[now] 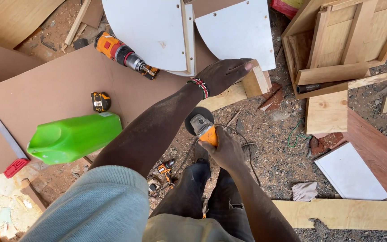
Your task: Sanding the edges of a curved wooden piece using an angle grinder
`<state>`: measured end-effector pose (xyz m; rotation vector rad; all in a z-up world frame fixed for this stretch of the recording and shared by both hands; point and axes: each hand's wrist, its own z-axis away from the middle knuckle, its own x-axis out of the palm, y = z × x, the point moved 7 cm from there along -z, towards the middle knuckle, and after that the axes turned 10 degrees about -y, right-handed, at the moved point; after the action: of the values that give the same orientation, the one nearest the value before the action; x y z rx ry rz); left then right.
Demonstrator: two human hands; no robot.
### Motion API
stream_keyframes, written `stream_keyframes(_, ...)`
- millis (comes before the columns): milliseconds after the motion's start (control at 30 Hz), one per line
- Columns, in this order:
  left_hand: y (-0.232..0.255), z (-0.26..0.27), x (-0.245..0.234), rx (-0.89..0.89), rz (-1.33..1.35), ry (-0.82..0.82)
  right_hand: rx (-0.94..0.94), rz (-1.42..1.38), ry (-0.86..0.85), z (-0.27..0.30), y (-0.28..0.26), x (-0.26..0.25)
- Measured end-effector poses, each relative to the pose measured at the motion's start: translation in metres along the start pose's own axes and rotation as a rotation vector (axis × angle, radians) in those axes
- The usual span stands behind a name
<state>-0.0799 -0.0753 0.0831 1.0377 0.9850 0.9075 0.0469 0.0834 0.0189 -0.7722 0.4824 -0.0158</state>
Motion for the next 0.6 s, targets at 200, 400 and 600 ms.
stream_keyframes(200,-0.005,0.003,0.0,-0.014,-0.011,0.002,0.058,-0.018,0.007,-0.008,0.015,-0.006)
stream_keyframes(400,-0.005,-0.001,0.001,-0.004,0.005,-0.001,0.029,0.023,-0.047,-0.001,0.004,-0.013)
stream_keyframes(600,-0.005,0.0,0.001,-0.002,0.0,-0.004,-0.032,0.028,-0.043,0.002,-0.007,-0.016)
